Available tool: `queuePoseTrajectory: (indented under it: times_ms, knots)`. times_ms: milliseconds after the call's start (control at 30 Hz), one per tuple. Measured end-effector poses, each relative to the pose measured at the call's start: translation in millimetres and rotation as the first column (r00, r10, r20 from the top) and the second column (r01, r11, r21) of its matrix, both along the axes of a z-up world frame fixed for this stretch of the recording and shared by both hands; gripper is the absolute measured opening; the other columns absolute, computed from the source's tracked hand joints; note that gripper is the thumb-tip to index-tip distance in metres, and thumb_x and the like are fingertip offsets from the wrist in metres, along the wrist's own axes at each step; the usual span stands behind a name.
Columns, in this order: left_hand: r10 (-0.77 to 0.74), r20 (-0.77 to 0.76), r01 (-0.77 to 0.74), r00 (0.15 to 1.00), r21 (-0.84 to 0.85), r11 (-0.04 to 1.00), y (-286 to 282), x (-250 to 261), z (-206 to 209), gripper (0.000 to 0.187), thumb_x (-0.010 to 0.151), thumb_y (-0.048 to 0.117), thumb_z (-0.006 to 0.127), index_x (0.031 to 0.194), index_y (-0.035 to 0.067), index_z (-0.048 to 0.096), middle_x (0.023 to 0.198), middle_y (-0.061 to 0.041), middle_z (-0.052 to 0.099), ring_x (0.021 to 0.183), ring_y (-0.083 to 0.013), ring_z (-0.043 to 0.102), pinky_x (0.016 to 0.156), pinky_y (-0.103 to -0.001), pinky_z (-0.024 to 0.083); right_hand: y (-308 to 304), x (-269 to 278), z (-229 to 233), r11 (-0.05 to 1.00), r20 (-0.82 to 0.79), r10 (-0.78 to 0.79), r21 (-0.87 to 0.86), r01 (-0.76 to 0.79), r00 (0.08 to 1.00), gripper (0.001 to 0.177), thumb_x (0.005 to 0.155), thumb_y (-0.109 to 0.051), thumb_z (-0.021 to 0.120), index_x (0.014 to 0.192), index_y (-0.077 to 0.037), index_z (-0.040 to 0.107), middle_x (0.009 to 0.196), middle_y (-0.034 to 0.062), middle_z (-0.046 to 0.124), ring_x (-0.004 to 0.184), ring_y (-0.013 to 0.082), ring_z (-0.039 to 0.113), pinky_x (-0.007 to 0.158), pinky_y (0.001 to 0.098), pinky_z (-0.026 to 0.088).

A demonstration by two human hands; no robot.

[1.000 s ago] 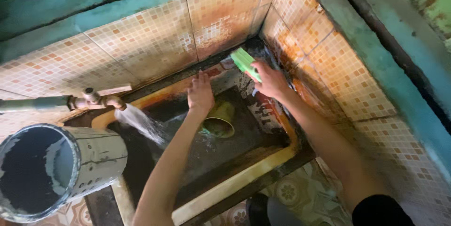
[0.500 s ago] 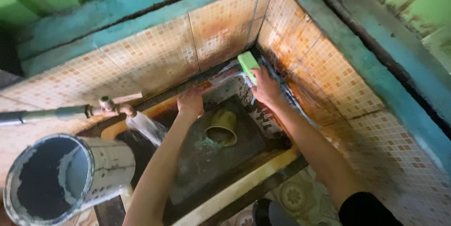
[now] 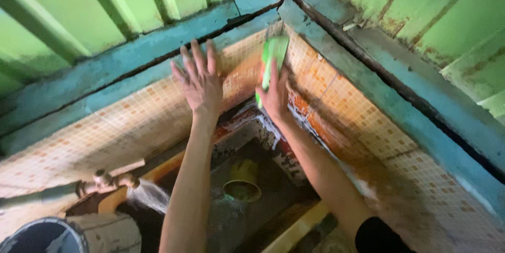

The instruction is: The person cleans the edges and tiled walls of a basin using a green sponge, occasionally dipping the sponge into a blue bucket of soapy water and rinsing areas with a running faucet.

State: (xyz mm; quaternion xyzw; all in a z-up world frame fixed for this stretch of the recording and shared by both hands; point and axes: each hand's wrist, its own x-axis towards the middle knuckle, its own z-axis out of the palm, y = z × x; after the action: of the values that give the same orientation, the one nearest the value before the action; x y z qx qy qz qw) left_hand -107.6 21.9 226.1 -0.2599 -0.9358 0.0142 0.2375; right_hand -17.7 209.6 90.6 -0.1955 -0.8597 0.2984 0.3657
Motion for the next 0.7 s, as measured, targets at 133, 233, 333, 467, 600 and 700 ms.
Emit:
queuePoseTrajectory:
  times_ms: [133, 233, 333, 467, 600, 700]
  knots:
    - [0.002, 0.038, -0.002, 0.999, 0.013, 1.000, 4, -7, -13, 0.108, 0.088, 0.054, 0.072, 0.169, 0.022, 0.007, 0.173, -0.014, 0.014, 0.157, -0.0387, 0.015, 0.121, -0.068, 0.006, 1, 22, -32, 0.973, -0.028, 0.053, 0.227, -0.046, 0.998, 0.116, 0.073, -0.009, 0.089, 0.166, -0.020, 0.020, 0.136, 0.0335, 0.041, 0.112, 0.0463, 0.060, 0.080, 0.0484, 0.061]
    - [0.010, -0.013, -0.010, 1.000, -0.008, 1.000, 3, -5, -18, 0.104, 0.092, 0.054, 0.069, 0.170, 0.022, 0.008, 0.174, -0.014, 0.014, 0.158, -0.0383, 0.015, 0.122, -0.067, 0.005, 19, 2, -16, 0.987, 0.062, 0.023, 0.160, -0.033, 0.998, 0.105, 0.078, -0.011, 0.088, 0.161, -0.021, 0.025, 0.139, 0.0322, 0.042, 0.099, 0.0371, 0.068, 0.058, 0.0384, 0.064]
    - [0.024, -0.048, -0.025, 0.999, -0.022, 0.999, 2, -2, -19, 0.099, 0.097, 0.054, 0.065, 0.171, 0.021, 0.009, 0.175, -0.014, 0.014, 0.159, -0.0390, 0.014, 0.122, -0.067, 0.006, 38, -27, 24, 0.975, 0.109, -0.092, 0.210, 0.067, 0.990, 0.099, 0.096, -0.016, 0.087, 0.171, -0.023, 0.023, 0.134, 0.0248, 0.047, 0.092, 0.0352, 0.071, 0.064, 0.0431, 0.062]
    - [0.107, -0.175, -0.138, 0.979, -0.177, 0.974, 4, 1, -12, 0.096, 0.095, 0.053, 0.062, 0.169, 0.022, 0.010, 0.172, -0.014, 0.015, 0.155, -0.0386, 0.015, 0.118, -0.067, 0.008, 19, 1, 31, 0.926, -0.092, -0.035, 0.373, 0.067, 0.995, 0.113, 0.071, -0.012, 0.088, 0.163, -0.019, 0.023, 0.141, 0.0336, 0.037, 0.101, 0.0455, 0.068, 0.066, 0.0398, 0.067]
    - [-0.042, -0.004, 0.042, 0.999, 0.138, 0.990, 6, 0, -14, 0.089, 0.100, 0.053, 0.058, 0.167, 0.020, 0.010, 0.172, -0.015, 0.015, 0.157, -0.0397, 0.016, 0.123, -0.068, 0.009, 27, 8, 37, 0.941, -0.016, -0.014, 0.337, 0.019, 1.000, 0.107, 0.075, -0.009, 0.088, 0.163, -0.017, 0.026, 0.144, 0.0346, 0.036, 0.100, 0.0417, 0.069, 0.064, 0.0361, 0.067]
    - [-0.032, 0.027, 0.030, 0.999, 0.073, 0.997, 4, -1, -17, 0.089, 0.100, 0.048, 0.059, 0.168, 0.019, 0.010, 0.172, -0.017, 0.015, 0.157, -0.0408, 0.017, 0.122, -0.068, 0.010, 36, -20, 41, 0.949, -0.026, -0.058, 0.308, 0.063, 0.998, 0.104, 0.083, -0.010, 0.088, 0.165, -0.016, 0.025, 0.139, 0.0319, 0.039, 0.096, 0.0378, 0.070, 0.059, 0.0339, 0.066]
